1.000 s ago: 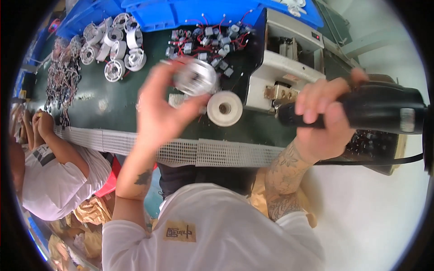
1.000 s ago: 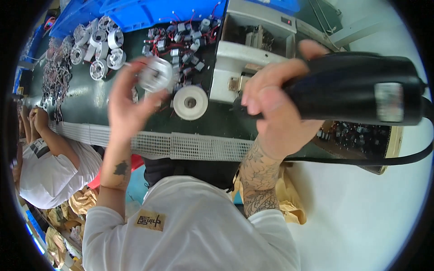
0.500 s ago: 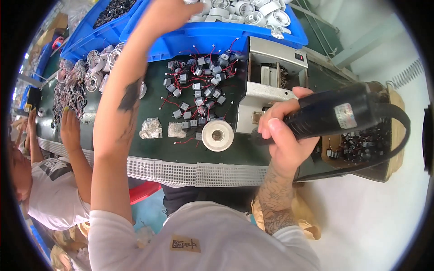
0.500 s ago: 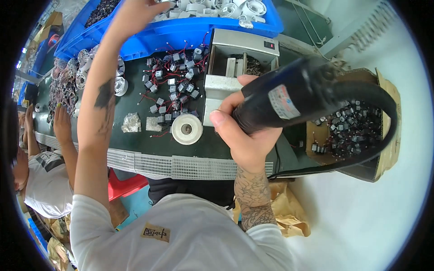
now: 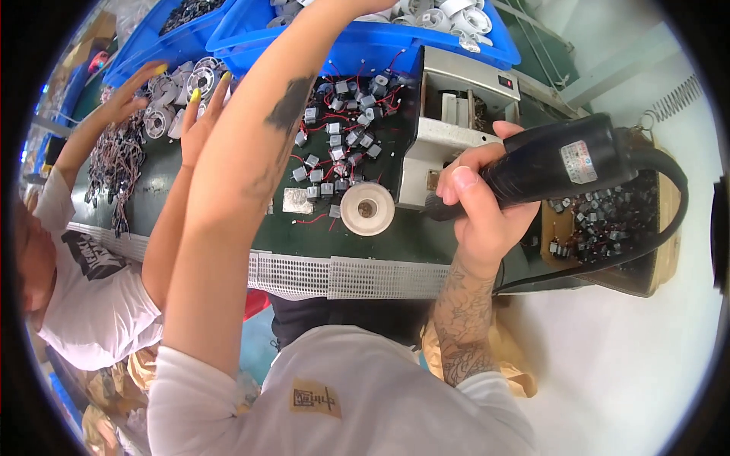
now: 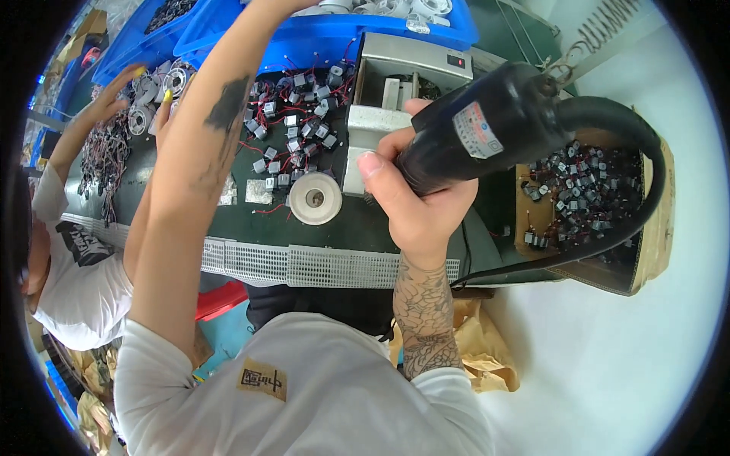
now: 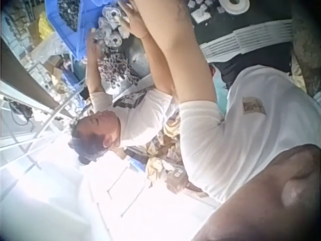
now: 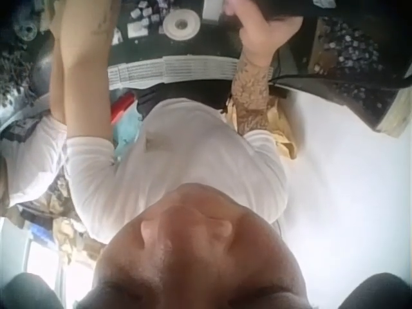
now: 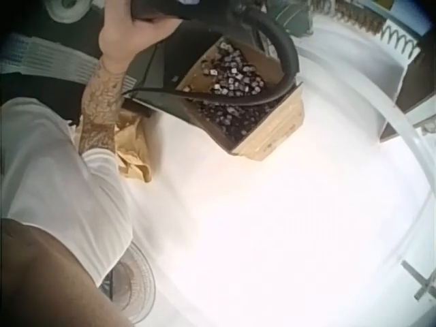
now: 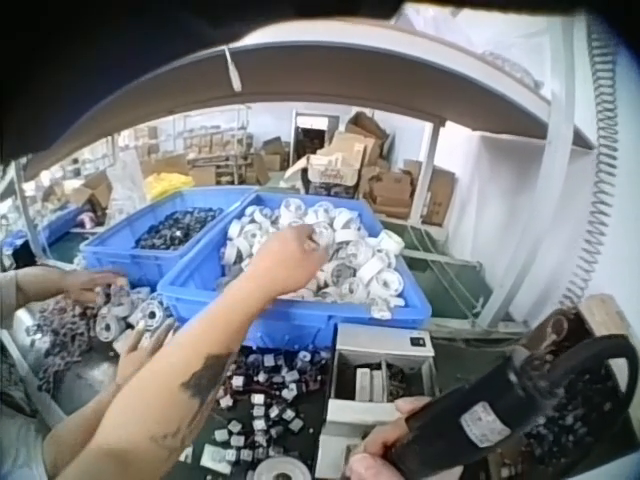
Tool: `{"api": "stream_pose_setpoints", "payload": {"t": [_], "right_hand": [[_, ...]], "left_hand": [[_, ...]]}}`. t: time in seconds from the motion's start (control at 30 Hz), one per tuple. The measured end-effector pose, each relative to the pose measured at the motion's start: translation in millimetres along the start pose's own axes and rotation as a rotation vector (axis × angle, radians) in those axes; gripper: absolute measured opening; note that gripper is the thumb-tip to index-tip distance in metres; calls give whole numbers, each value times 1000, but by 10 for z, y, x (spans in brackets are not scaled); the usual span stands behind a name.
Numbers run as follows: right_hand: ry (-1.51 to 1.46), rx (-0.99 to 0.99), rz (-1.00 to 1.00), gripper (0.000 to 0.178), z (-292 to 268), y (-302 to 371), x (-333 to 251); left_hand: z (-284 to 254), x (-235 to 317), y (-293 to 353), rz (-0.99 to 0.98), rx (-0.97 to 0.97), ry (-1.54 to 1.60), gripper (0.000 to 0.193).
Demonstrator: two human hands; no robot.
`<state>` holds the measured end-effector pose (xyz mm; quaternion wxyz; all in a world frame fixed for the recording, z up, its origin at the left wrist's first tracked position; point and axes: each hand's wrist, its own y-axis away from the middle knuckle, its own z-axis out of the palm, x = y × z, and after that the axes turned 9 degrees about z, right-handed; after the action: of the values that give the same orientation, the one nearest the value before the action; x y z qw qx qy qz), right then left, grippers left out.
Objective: The person assembles electronic components, small motors, and electrical wires into plastic housings using an electric screwdriver at a factory workbench.
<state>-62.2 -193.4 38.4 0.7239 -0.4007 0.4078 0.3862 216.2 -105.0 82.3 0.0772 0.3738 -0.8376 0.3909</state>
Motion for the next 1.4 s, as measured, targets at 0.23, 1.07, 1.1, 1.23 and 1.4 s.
{"api": "stream_pose_setpoints", "payload": {"t": [0.23,1.07,1.1,1.23,1.4], "right_hand": [[-99,-57,-35,59,114,63,-78],[88,-78,-23,52,57,19,-72],[92,-66,-24,52,42,20,-68],[88,-64,-47,53,8,19,-69],[127,-110,-121,55,-30,-2,-19]], "left_hand": [[-962,843,1706,-166,-37,503,28],[-251,198,2136,37,-160,-89,19],[-288,203,2105,44,-167,-81,19],[-563,104,2012,-349,34,669,19],[-668,27,1994,-361,-71,560,21]]}}
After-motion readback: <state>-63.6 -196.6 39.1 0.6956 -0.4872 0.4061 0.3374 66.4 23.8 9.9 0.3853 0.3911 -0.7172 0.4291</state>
